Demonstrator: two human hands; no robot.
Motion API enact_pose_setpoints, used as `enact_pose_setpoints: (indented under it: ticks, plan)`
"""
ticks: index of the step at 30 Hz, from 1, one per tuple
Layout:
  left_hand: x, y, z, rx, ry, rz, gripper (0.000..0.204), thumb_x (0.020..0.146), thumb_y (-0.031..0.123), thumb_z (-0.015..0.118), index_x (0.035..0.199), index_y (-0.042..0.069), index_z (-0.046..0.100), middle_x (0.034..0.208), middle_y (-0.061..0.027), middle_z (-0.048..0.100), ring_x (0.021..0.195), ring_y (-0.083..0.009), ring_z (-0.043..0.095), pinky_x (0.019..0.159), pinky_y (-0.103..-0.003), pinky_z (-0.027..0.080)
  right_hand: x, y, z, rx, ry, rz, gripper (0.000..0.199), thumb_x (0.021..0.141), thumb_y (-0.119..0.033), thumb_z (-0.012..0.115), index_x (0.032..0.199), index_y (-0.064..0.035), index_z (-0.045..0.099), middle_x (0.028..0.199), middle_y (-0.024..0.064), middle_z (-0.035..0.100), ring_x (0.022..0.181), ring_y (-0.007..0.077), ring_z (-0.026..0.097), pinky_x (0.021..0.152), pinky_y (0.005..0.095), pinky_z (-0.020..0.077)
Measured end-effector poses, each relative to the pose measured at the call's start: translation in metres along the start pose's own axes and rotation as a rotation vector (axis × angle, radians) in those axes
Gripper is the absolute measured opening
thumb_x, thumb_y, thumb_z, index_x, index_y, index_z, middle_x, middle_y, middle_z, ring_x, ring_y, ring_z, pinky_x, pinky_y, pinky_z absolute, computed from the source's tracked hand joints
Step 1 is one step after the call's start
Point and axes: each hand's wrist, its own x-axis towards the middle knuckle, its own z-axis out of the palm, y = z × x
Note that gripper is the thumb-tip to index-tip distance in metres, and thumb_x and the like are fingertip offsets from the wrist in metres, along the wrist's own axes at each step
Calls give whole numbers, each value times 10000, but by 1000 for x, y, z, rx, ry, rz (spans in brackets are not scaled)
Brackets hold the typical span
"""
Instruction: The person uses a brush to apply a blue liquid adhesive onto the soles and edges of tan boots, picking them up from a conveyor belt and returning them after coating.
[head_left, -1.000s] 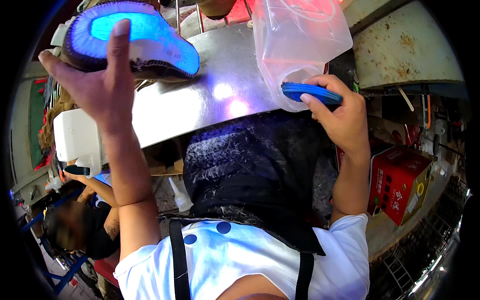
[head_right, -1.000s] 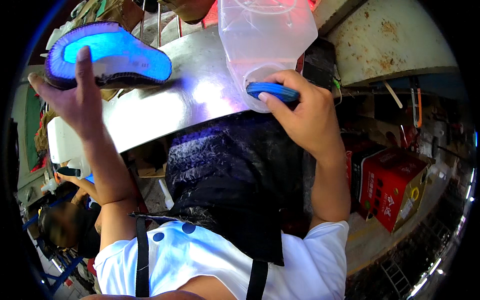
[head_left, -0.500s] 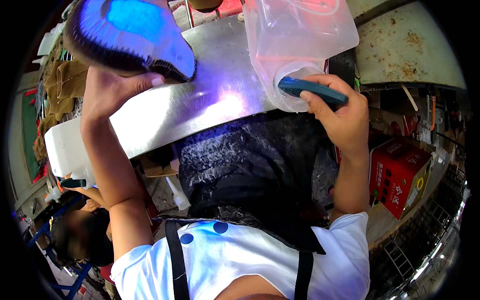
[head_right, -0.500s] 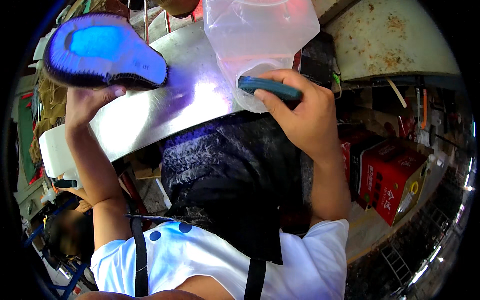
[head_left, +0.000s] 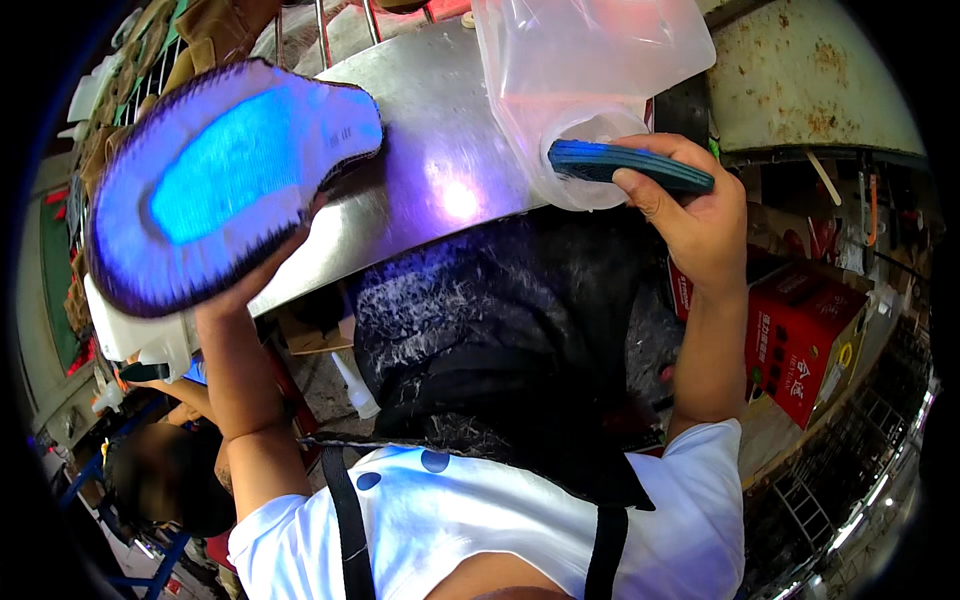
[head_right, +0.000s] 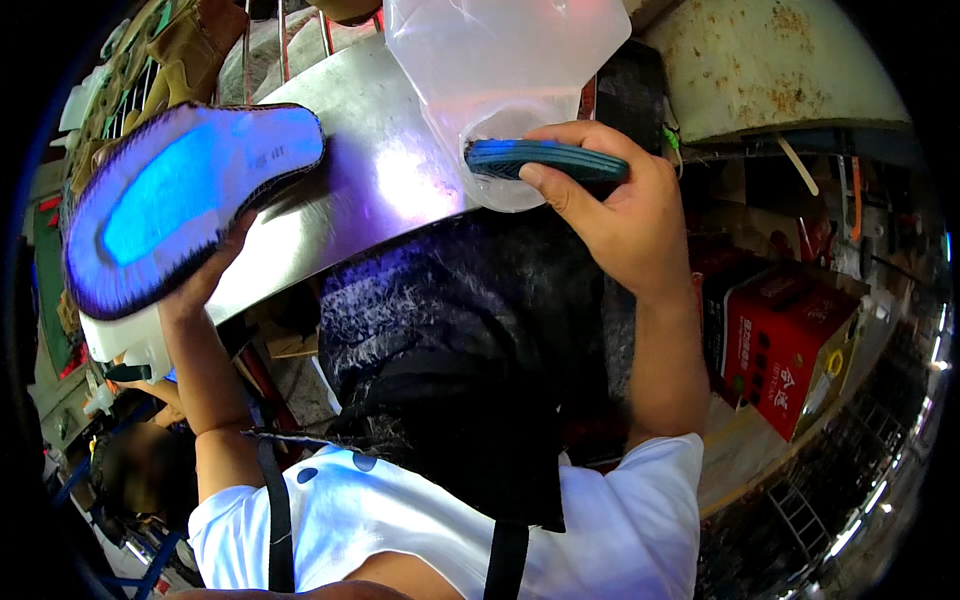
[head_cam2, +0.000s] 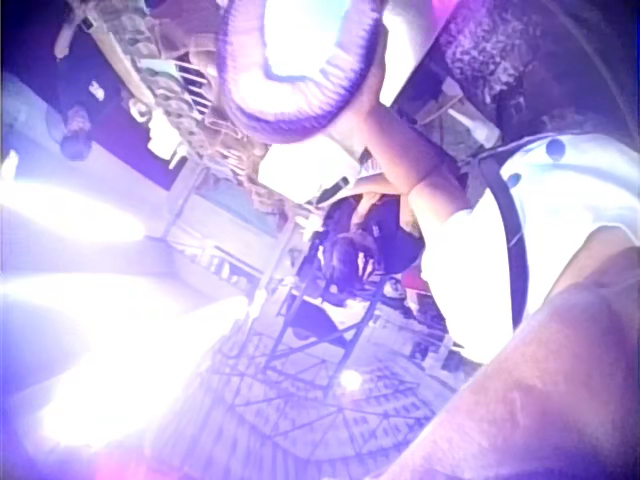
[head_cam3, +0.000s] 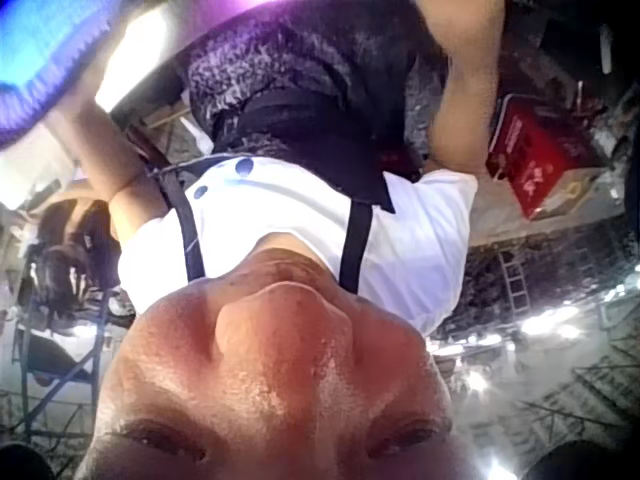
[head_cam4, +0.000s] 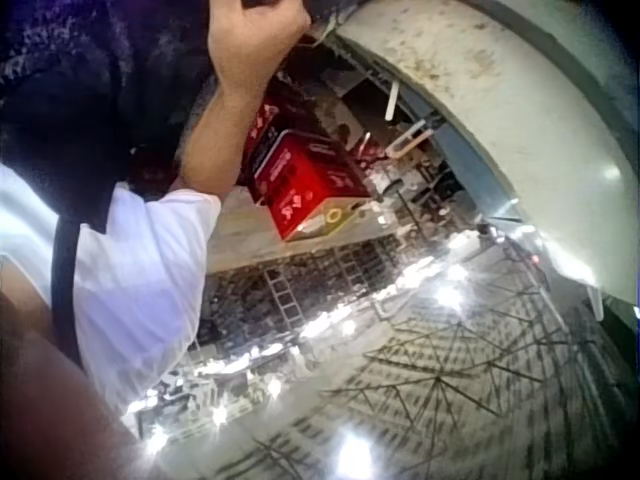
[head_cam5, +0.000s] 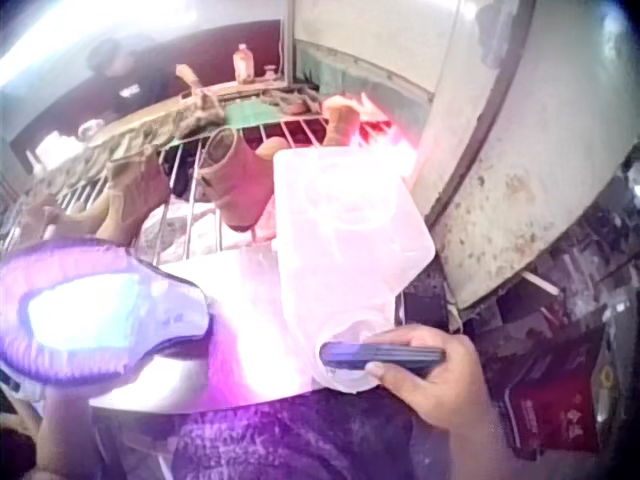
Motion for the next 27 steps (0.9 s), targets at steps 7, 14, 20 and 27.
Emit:
enact_pose_setpoints:
  ticks: [7, 14, 20, 27]
  plan:
    - [-22, 104, 39, -1584, -238, -126, 706, 1042, 581, 411, 1502, 47, 457, 1486, -140, 524, 1416, -316, 447, 1225, -450, 298, 8, -5, -29, 146, -147, 349, 203, 907, -118, 768, 1037, 31, 725, 742, 46, 674, 610, 77, 605, 529, 229, 478]
    - [-54, -4, 52, 38, 247, 331, 585, 1064, 407, 323, 1413, -24, 510, 1455, -242, 522, 1388, -353, 454, 1201, -494, 282, -32, 7, -9, 436, 481, 354, 223, 920, -110, 708, 1071, 41, 645, 874, 136, 699, 574, 168, 627, 443, 274, 478]
    - [-55, 2, 57, 446, 253, 793, 394, 973, 183, 502, 1305, -22, 444, 1295, -327, 584, 1141, -500, 621, 986, -638, 466, -71, 22, 99, 1131, 76, 435, 254, 963, -130, 648, 1120, 70, 644, 880, 172, 708, 633, 224, 677, 533, 346, 586]
    - [-52, -13, 67, 477, 362, 1014, 683, 889, 202, 710, 1394, 109, 259, 1291, -274, 552, 1071, -519, 644, 908, -670, 496, -16, 25, 183, 1297, 135, 257, 292, 1058, -145, 543, 1246, 69, 609, 1017, 153, 734, 949, 230, 724, 859, 363, 608]
